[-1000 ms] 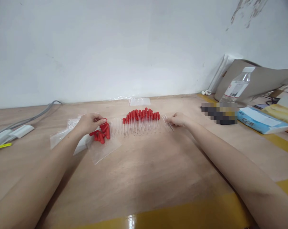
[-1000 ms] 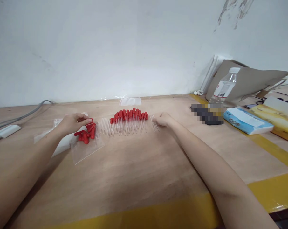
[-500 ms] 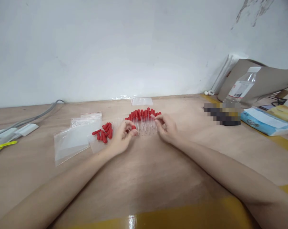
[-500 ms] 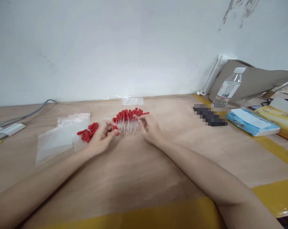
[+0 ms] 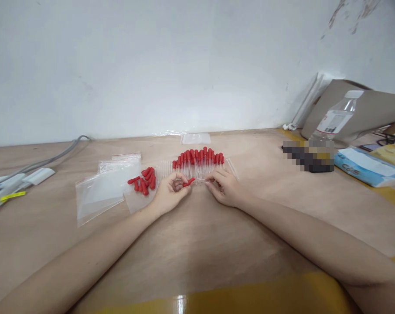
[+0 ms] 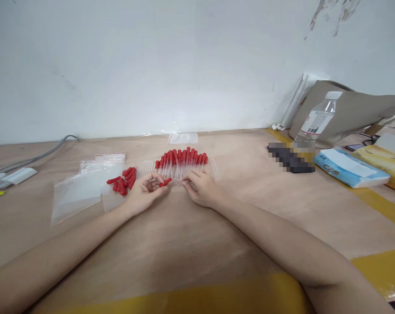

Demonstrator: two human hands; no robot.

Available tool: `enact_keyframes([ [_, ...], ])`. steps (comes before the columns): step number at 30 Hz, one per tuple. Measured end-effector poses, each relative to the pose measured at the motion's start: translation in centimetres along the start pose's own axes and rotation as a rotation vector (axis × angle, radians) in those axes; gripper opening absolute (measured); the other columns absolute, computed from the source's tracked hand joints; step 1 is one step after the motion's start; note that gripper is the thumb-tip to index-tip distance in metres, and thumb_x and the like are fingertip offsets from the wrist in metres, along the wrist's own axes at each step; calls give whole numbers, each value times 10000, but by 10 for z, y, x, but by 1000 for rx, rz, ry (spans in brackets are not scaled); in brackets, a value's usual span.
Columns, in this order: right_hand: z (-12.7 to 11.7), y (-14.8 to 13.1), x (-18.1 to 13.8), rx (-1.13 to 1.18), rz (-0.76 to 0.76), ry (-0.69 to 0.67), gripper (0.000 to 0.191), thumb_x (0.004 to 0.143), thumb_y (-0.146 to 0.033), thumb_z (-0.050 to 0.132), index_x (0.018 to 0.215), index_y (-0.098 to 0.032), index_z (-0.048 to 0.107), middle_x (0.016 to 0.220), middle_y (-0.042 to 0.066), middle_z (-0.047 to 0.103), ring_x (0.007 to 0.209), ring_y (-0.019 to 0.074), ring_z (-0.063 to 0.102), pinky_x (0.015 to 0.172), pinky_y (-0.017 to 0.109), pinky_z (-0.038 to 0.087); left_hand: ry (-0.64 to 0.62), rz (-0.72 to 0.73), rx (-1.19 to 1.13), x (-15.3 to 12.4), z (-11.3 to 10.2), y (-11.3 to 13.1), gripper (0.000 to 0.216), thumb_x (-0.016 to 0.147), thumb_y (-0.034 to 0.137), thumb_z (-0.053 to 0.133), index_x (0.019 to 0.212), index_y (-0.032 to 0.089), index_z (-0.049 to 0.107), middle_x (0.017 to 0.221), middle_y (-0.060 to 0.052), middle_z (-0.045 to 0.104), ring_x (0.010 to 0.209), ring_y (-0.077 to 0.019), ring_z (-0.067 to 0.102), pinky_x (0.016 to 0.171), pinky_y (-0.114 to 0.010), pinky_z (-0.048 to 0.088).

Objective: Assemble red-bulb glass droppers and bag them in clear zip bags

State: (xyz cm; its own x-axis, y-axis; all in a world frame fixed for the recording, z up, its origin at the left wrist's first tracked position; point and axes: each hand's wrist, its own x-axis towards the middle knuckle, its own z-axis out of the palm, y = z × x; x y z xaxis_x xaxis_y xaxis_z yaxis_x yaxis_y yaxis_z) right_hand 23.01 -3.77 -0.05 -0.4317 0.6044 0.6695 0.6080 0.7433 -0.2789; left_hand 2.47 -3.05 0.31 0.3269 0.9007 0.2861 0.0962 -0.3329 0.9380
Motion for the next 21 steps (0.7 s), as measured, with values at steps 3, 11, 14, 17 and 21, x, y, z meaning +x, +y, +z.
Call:
enact_keyframes([
  [3,-1,-1,0,1,8,-1,81,834,-208,457,834,-173,530,772,31,587,676,129,508,685,290,320,-12,31,6,0,0,0,175,673,199,632,740,171,473,759,-4,536,705,-107,560,645,-231,450],
  [11,1,0,0,3,-17,-40,102,847,-219,446,833,-178,538,759,25,597,646,124,509,688,292,312,-17,-13,1,-1,2,-2,245,702,252,634,903,180,515,884,-46,636,808,-154,628,705,-271,500],
  [14,1,1,-1,21,-40,-57,111,852,-224,442,848,-180,543,751,24,604,649,127,515,690,294,316,-5,20,147,-1,1,-4,257,721,299,632,943,172,605,944,-66,656,862,-181,627,775,-307,502],
  [17,2,2,-1,38,-63,-69,128,857,-230,438,865,-178,555,755,28,611,665,131,526,691,295,319,5,66,286,-2,-1,-5,222,756,329,602,924,191,651,935,-49,673,868,-185,625,795,-313,495],
  [21,2,4,0,59,-119,-88,152,866,-223,437,894,-177,579,789,32,632,697,133,550,687,296,309,-19,128,406,-5,-1,-3,193,797,321,555,915,206,654,882,-26,682,797,-168,629,732,-285,498],
])
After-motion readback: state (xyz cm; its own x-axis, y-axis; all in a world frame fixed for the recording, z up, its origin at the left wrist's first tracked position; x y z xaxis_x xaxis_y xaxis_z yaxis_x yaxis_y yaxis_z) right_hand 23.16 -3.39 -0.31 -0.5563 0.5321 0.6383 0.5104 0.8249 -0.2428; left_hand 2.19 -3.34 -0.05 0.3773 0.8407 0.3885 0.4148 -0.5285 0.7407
